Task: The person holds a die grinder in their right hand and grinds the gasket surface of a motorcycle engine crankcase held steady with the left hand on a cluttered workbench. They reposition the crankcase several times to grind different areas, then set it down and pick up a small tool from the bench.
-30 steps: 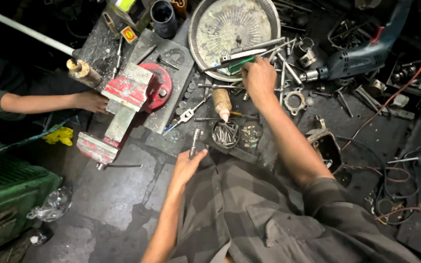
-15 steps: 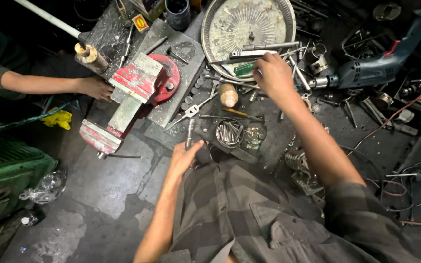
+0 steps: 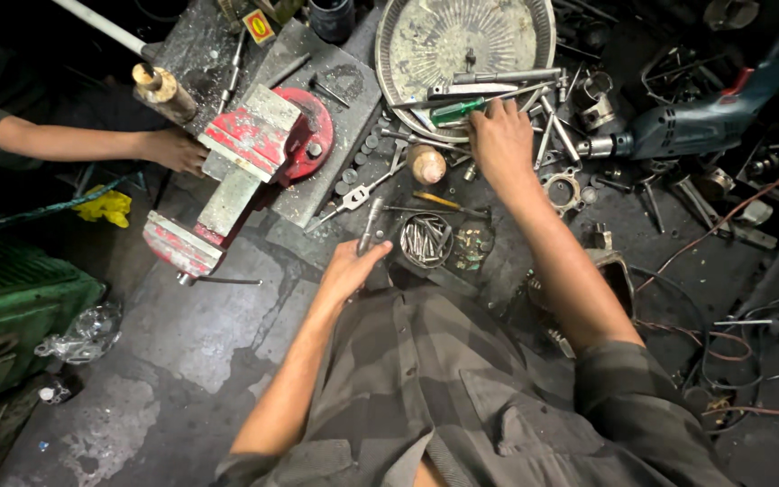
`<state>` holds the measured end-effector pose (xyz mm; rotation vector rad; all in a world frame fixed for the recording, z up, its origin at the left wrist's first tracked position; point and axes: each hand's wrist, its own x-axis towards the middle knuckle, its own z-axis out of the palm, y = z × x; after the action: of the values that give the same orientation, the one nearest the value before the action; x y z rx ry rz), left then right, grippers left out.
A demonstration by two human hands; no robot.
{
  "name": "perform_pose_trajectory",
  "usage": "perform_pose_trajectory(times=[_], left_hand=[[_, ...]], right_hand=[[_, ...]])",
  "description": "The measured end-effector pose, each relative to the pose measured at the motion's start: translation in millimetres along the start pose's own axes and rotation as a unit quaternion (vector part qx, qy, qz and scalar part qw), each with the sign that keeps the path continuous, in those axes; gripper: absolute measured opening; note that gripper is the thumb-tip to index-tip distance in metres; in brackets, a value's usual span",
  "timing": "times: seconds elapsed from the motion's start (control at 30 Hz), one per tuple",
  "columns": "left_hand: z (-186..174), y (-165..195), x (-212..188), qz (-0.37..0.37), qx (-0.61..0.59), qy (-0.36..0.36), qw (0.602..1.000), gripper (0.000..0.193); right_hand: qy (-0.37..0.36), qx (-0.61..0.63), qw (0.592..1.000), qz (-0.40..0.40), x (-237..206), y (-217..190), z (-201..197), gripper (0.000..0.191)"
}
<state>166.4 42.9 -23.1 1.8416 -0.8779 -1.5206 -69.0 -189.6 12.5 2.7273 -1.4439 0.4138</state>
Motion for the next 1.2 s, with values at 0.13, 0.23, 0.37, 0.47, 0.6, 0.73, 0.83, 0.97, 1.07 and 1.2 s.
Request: perform_pose_trajectory(times=[0.13,0.23,0.37,0.47,0.6,0.73,0.83,0.97,1.07,1.2], left_hand=[[-2,10,-1,0.075,-0.016,0.004,0.997,0.035],[-6,15,-7,-0.026,-0.033,-0.008,0.999,0.035],[-13,11,-10,-0.06,-0.069,0.005,0.996,0.036],[-18,0,-8,-0.075,-0.101,0.01,0.992,0.035],[-16,-10,-2,-0.076,-0.131,0.001,0.988,0.036],[-10,1,2,-0.05,-0.088,-0.006,0.995,0.033],[-7,14,2,-0.044,-0.07,-0.009,0.997,0.034],[-3,16,-1,-0.029,-0.073,0.006,0.997,0.038],[3,9,-3,-0.055,-0.094,0.004,0.994,0.036],[11,2,-3,-0.035,-0.069,-0.002,0.997,0.04]], right_hand=[[-0.045,0.002,0.998,-0.04,8,5,-3,0.015],[-0.026,0.048,0.997,-0.051,2,3,-18,0.016],[-0.074,0.281,0.95,0.115,-25,-3,-54,0.019],[-0.106,0.32,0.924,0.18,-56,-6,-80,0.023],[-0.169,0.366,0.915,0.014,-81,-27,-84,0.016],[-0.152,0.346,0.925,-0.028,-90,-71,-67,0.024],[-0.107,0.327,0.936,0.075,-82,-76,-59,0.02],[0.064,0.24,0.966,0.077,-41,-32,-46,0.014],[0.136,0.138,0.981,-0.027,-2,15,-35,0.018],[0.071,0.044,0.992,-0.097,42,58,-19,0.019]])
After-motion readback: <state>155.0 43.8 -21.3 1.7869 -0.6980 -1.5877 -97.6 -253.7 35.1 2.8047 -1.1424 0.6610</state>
